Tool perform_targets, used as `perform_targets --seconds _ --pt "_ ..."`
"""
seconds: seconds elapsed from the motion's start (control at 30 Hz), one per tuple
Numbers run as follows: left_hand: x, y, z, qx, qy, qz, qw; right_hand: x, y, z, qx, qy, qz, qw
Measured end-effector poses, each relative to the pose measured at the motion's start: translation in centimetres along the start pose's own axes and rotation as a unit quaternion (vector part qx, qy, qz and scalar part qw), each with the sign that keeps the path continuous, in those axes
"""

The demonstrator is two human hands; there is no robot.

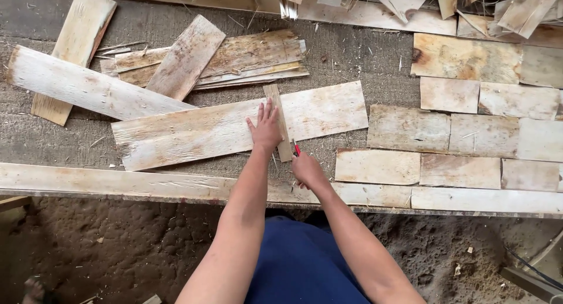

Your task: Trimming thin wood pieces with a utility knife and arranging them on a wooden surface to create a tiled pattern.

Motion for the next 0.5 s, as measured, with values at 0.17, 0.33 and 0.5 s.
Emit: perform_targets --seconds 0.17,0.33,0.5 --pt "0.5 0.4 0.5 -0.007 -0.009 0.007 1.000 -3.1 -2.3 2.4 -0.012 0.027 0.021 0.999" --pt "0.6 0.5 1.0 -0.014 -0.016 0.007 1.000 -5.8 -5.8 4.6 -0.020 0.071 0.050 0.996" --pt "-0.5 -0.3 -0.5 -0.001 -0.018 0.000 1.000 -10.4 -7.8 4.5 -0.015 0.083 0.068 0.994"
Point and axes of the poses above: each hand's wrist, its own x-axis away from the middle knuckle, its own z-axis out of the back of the hand, y = z × x, the point moved 2 cm from there along -x, towards the middle knuckle, and after that the axes turned 15 degrees about -z, right-handed, at the moved point
